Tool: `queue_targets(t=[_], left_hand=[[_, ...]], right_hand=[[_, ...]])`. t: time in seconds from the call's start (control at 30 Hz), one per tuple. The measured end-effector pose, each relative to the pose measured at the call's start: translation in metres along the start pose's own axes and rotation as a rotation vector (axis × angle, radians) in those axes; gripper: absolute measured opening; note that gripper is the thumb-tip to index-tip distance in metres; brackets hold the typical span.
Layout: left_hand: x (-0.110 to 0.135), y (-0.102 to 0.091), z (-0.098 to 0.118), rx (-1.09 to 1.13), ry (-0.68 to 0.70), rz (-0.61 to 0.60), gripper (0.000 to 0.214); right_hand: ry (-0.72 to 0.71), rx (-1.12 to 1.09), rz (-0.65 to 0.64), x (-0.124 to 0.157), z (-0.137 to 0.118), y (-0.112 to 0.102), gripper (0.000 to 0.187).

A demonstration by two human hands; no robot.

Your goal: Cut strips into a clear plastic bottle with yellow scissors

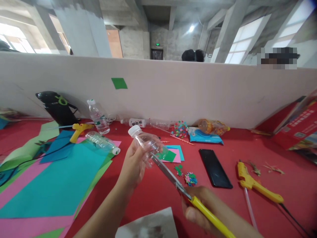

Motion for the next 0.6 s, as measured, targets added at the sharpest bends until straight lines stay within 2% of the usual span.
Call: queue_targets(t=[0.17, 0.37, 0.6], left_hand=[[0.0, -0.002, -0.003, -0.008, -0.002, -0.024, 0.012], [-0.002, -0.01, -0.003, -0.034, 0.011, 0.045, 0.016], [-0.001, -0.006, -0.003, -0.028, 0.018, 0.0, 0.014]], right_hand=[[0.026, -0.004, 0.004, 0.004, 0.001, 0.0, 0.06], [0.046, -0.011, 0.026, 0.007, -0.003, -0.002, 0.055], [-0.004, -0.057, -0.017, 0.002, -0.006, 0.001, 0.057]])
Point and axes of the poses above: each hand's wrist, its own x-axis away from the middle knuckle, its own y-axis out of the palm, z = x × y, the point moved 9 cm from there along -x, towards the middle knuckle, and after that the axes turned 6 degrees about y, right-handed, at the moved point
